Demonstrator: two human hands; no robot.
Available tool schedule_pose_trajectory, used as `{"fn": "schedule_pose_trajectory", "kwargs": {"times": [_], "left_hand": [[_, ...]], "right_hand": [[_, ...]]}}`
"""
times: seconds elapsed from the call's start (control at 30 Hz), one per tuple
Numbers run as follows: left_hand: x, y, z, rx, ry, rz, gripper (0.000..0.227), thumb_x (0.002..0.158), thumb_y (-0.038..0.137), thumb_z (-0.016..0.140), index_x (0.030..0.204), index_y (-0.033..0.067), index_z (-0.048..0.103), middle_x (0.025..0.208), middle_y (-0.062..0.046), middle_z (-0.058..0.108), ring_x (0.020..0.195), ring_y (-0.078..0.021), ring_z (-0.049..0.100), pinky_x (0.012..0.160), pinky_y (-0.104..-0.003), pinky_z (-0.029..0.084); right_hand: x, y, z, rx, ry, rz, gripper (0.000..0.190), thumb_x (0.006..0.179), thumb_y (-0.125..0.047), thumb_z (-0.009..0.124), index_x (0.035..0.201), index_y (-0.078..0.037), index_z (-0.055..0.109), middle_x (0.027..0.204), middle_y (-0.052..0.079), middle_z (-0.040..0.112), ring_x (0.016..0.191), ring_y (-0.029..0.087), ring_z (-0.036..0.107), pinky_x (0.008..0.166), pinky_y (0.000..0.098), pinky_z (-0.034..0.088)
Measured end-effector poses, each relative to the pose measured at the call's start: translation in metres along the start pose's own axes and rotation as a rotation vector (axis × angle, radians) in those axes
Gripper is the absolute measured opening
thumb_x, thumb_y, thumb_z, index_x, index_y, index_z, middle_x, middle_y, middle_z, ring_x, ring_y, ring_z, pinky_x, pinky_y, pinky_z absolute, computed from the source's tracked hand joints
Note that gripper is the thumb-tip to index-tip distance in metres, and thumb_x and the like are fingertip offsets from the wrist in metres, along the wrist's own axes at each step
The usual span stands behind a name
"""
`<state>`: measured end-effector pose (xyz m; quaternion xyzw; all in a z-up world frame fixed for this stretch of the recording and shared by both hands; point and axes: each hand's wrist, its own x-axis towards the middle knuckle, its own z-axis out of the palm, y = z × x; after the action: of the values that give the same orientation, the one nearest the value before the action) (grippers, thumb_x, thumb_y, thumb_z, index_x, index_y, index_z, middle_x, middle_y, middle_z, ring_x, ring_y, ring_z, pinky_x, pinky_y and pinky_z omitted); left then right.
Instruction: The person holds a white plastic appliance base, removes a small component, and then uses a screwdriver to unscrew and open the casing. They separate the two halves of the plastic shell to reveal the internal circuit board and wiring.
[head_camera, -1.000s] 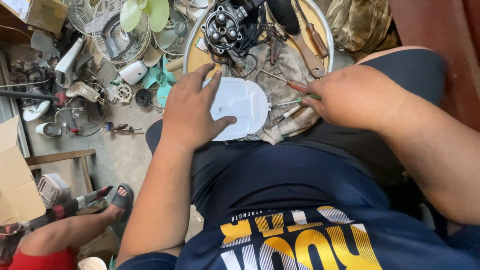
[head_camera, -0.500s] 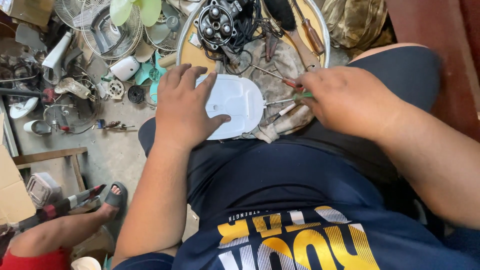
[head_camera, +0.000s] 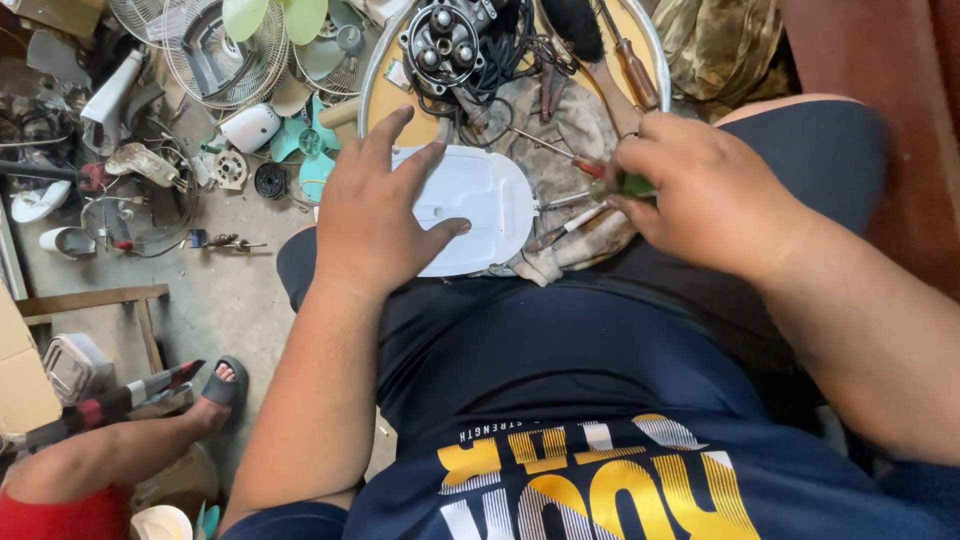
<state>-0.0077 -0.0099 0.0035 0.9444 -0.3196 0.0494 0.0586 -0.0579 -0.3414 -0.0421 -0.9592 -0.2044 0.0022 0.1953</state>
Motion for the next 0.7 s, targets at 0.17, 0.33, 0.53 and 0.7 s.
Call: {"fn": "schedule_pose_trajectory", "kwargs": {"times": [0.17, 0.33, 0.53, 0.7], "left_hand": [[-0.002, 0.003, -0.001, -0.067, 0.068, -0.062, 0.068, 0.079, 0.059, 0.088, 0.125, 0.0123, 0.073, 0.143, -0.019, 0.053, 0.119, -0.0435, 0.051, 0.086, -0.056, 0.052], [-0.001, 0.007, -0.003, -0.047, 0.013, -0.133, 0.067, 0.086, 0.063, 0.076, 0.129, 0.0124, 0.071, 0.135, -0.014, 0.064, 0.113, -0.0392, 0.057, 0.074, -0.052, 0.053], [0.0, 0.008, -0.005, -0.091, 0.005, -0.178, 0.064, 0.086, 0.062, 0.076, 0.126, 0.0129, 0.073, 0.136, -0.012, 0.063, 0.114, -0.037, 0.055, 0.075, -0.052, 0.052], [0.0, 0.007, -0.005, -0.113, -0.005, -0.19, 0.061, 0.086, 0.061, 0.076, 0.125, 0.0137, 0.074, 0.134, -0.009, 0.064, 0.118, -0.0349, 0.053, 0.077, -0.051, 0.052]], "right_hand": [[0.002, -0.006, 0.001, 0.265, 0.127, -0.07, 0.017, 0.077, 0.006, 0.071, 0.084, -0.009, 0.072, 0.102, 0.014, 0.049, 0.089, 0.036, 0.057, 0.066, 0.0472, 0.047], [0.002, -0.006, -0.013, -0.116, -0.135, 0.109, 0.049, 0.088, -0.046, 0.073, 0.122, -0.011, 0.062, 0.107, 0.016, 0.065, 0.092, 0.042, 0.069, 0.071, 0.0519, 0.055], [-0.001, 0.013, 0.016, 0.02, 0.12, -0.085, 0.027, 0.07, 0.003, 0.07, 0.094, -0.008, 0.077, 0.093, 0.015, 0.05, 0.081, 0.043, 0.055, 0.062, 0.0527, 0.046], [0.0, 0.003, -0.006, 0.048, 0.036, -0.037, 0.07, 0.069, -0.031, 0.09, 0.132, -0.012, 0.067, 0.128, 0.025, 0.052, 0.103, 0.048, 0.066, 0.093, 0.0522, 0.053]]}}
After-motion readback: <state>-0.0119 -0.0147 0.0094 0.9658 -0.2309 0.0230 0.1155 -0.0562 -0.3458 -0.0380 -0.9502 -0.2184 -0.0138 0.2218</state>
